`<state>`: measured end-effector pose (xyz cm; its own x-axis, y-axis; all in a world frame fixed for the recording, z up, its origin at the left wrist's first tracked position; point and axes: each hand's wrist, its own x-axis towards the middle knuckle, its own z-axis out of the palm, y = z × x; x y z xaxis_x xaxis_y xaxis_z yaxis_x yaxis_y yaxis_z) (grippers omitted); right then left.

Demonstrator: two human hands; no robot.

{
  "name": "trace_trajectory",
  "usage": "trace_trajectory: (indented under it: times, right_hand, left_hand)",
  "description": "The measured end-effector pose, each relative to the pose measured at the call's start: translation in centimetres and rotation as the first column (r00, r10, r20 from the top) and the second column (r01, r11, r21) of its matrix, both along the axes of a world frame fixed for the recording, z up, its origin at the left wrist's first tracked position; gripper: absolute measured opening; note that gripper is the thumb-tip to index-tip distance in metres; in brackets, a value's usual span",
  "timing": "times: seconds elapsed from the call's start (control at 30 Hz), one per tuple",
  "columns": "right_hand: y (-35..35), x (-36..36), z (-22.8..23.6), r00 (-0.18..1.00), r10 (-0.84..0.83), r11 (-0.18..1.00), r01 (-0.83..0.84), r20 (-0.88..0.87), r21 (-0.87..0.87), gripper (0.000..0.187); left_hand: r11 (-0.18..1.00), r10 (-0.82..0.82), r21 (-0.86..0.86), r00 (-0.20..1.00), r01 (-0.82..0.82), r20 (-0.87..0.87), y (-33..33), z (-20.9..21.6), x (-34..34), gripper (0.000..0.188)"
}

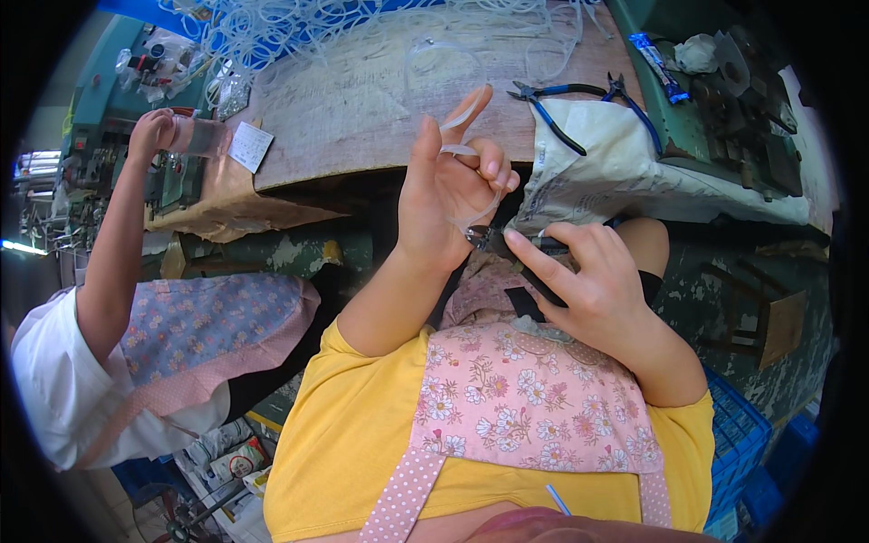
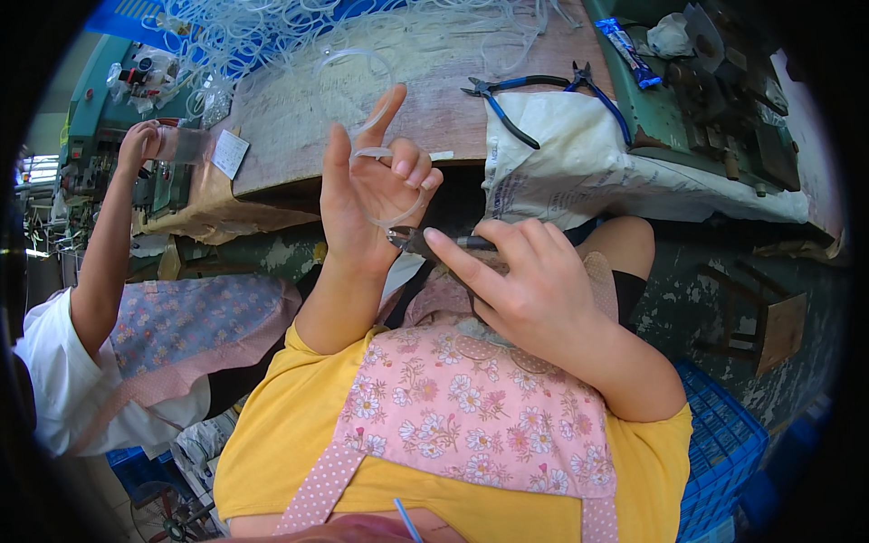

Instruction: The person repeatedly picks up short lengths of clear plastic tubing from a workbench and trims them with pliers. The person holds the tubing with one hand and uses the pliers in the other hand to cut off small pieces, then places the trimmed tubing back on the table. Another person is visible in the background working at a separate station.

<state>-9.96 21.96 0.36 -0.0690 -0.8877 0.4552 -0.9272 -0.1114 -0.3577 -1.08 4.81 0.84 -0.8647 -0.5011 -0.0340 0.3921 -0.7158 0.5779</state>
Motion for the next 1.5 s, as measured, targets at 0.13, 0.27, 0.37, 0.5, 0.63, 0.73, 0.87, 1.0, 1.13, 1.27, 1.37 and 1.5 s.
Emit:
trace_trajectory:
  times: [0.13,0.27,0.37,0.5,0.63,0.73,0.87,1.0,1.13,1.27,1.37,1.5]
  right_hand:
    - [-0.1,-0.3,-0.4,0.999,0.003,1.000,-0.005,-0.052,-0.027,0.065]
    - [-0.1,-1.5,-0.8,0.986,0.052,0.999,-0.054,-0.160,-0.008,0.066]
    - [-0.1,-1.9,-0.6,0.993,0.114,0.993,-0.114,-0.003,0.023,0.069]
    - [0.4,-1.9,0.2,0.763,0.184,0.962,-0.270,0.619,0.047,0.070]
    - [1.2,-2.3,-0.2,0.171,0.187,0.841,-0.537,0.967,-0.068,0.068]
    - [1.0,-1.7,-1.7,-0.606,0.130,0.662,-0.536,0.785,-0.523,0.078]
    - [1.0,-1.3,-2.2,-0.855,0.125,0.673,-0.299,0.503,-0.676,0.084]
    - [0.9,-1.4,-0.6,-0.107,0.204,0.954,-0.203,0.973,-0.222,0.081]
    - [0.3,-0.2,0.4,0.925,0.019,0.999,-0.005,0.379,-0.039,0.065]
    - [0.2,0.7,0.5,0.985,-0.017,1.000,0.020,0.170,-0.018,0.063]
    - [0.4,0.9,0.6,0.993,-0.034,0.999,0.034,0.115,0.005,0.065]
    - [0.6,0.9,0.8,0.995,-0.036,0.999,0.032,0.092,0.041,0.069]
  left_hand:
    - [0.998,-0.047,-0.032,0.998,0.048,0.042,-0.3,-0.3,0.1,0.066]
    - [0.963,-0.262,-0.030,0.955,0.268,0.140,-1.1,-1.1,0.2,0.066]
    - [0.962,-0.273,-0.025,0.962,0.274,0.031,-1.5,-2.3,0.3,0.068]
    - [0.383,0.368,-0.866,0.913,-0.323,-0.178,-1.6,-4.9,0.6,0.092]
    - [-0.438,0.299,-0.778,0.742,-0.451,-0.599,-2.0,-7.5,0.4,0.100]
    - [-0.426,0.330,-0.768,0.709,-0.478,-0.624,-1.7,-7.8,0.8,0.087]
    - [-0.149,0.344,-0.919,0.852,-0.366,-0.395,-0.1,-5.5,1.7,0.064]
    - [0.971,0.194,-0.083,0.940,-0.225,-0.281,0.2,-2.3,1.5,0.066]
    - [0.975,0.193,0.156,0.946,-0.156,-0.260,-0.2,-0.5,1.5,0.068]
    - [0.973,0.217,0.137,0.938,-0.185,-0.270,0.4,-0.2,1.7,0.069]
    - [0.971,0.238,0.103,0.931,-0.217,-0.277,0.6,-0.1,1.7,0.069]
    - [0.968,0.248,0.031,0.924,-0.250,-0.292,0.5,0.0,1.8,0.068]
